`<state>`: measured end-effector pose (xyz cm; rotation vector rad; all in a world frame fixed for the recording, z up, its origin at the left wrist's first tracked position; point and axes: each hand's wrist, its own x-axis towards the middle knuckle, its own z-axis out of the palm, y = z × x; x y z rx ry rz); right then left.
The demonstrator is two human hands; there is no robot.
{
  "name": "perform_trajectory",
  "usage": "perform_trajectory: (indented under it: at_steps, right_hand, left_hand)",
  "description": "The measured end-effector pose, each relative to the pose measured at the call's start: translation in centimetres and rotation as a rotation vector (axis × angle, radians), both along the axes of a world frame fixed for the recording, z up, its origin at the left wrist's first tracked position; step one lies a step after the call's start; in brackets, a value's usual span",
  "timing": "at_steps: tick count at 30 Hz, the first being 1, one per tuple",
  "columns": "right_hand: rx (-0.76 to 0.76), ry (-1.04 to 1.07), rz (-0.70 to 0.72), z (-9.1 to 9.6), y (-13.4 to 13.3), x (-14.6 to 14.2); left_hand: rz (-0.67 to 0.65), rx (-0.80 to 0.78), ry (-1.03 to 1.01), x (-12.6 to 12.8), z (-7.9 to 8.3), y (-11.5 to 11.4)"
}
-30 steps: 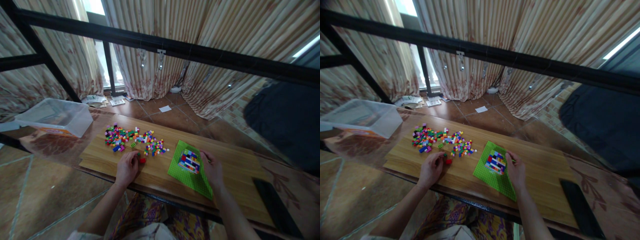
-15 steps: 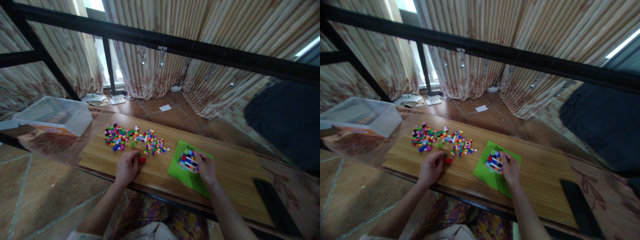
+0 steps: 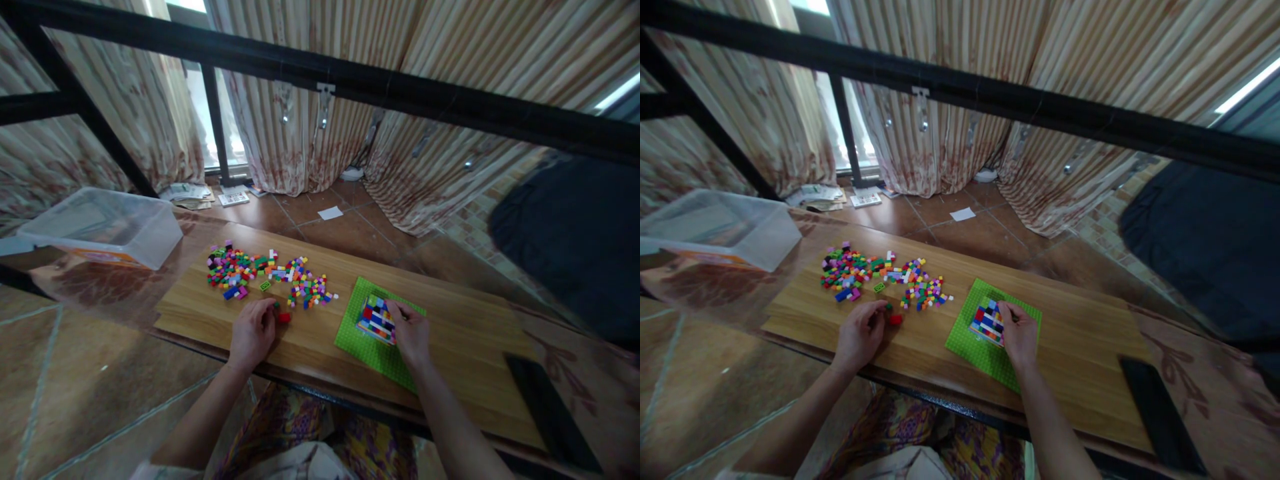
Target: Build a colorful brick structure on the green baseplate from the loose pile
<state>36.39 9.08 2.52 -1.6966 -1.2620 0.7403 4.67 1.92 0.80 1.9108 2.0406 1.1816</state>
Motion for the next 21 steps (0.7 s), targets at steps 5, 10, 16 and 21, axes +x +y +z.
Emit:
perform_trajectory:
  at_steps: [5, 10, 16, 21]
  right_hand:
    - [0.05, -0.022, 0.006, 0.2, -0.2, -0.5]
    - [0.012, 0.118, 0.016, -0.5, -0.2, 0.2]
    - [0.102, 0.093, -0.195, -0.1, -1.3, 1.7]
    - [0.174, -0.047, -0.078, 1.8, -3.1, 0.0]
  left_hand:
    - [-0.004, 0.015, 0.003, -0.1, -0.2, 0.1]
    - [-0.018, 0.047, 0.014, -0.2, -0.6, 0.2]
    - [-0.018, 0.031, 0.012, -0.1, -0.3, 0.1]
    - [-0.012, 0.022, -0.024, 0.1, -0.1, 0.0]
